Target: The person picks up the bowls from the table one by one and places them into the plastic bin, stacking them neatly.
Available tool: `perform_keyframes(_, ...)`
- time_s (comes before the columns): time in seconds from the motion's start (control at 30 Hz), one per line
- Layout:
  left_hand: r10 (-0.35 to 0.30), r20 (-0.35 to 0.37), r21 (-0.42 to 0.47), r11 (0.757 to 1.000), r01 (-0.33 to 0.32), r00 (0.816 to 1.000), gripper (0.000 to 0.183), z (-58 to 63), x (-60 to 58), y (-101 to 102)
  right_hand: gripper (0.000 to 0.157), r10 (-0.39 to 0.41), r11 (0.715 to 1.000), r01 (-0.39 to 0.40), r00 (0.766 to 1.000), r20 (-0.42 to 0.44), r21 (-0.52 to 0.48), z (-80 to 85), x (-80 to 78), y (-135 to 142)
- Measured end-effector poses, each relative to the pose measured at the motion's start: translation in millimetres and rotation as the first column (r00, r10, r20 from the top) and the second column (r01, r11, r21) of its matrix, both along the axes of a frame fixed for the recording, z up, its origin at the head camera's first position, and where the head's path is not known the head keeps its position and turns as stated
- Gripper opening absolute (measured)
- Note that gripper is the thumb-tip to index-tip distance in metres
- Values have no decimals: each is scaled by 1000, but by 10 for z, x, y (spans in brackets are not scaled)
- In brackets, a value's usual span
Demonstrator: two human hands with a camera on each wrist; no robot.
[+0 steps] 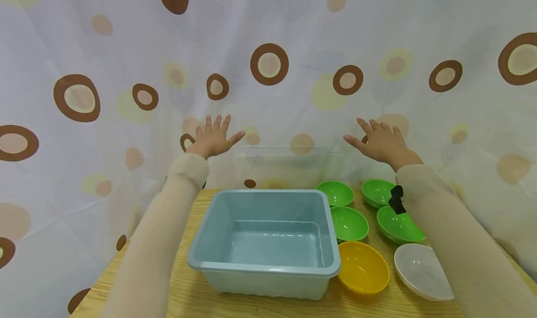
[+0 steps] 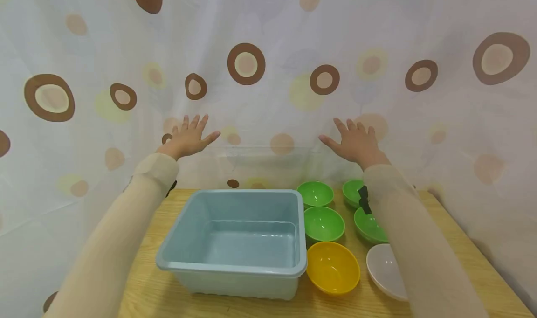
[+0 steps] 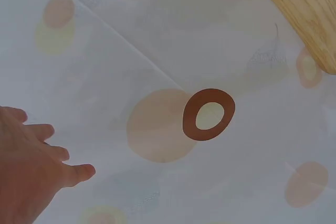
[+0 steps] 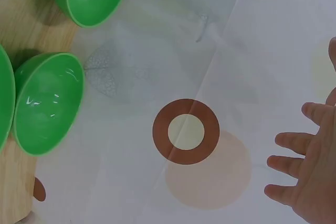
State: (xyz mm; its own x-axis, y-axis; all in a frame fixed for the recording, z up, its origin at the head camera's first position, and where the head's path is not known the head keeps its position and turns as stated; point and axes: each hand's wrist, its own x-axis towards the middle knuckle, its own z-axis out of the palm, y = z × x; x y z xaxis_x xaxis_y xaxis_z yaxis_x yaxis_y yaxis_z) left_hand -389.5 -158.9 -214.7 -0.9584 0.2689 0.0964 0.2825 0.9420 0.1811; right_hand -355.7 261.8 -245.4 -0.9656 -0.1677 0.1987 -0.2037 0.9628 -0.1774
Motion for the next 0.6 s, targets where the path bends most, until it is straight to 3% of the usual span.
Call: perform_keyframes(0.6,-47,85,-34,998,50,995,85,104,152,1,85,51,998,-48,995,-91,42,29,97,-28)
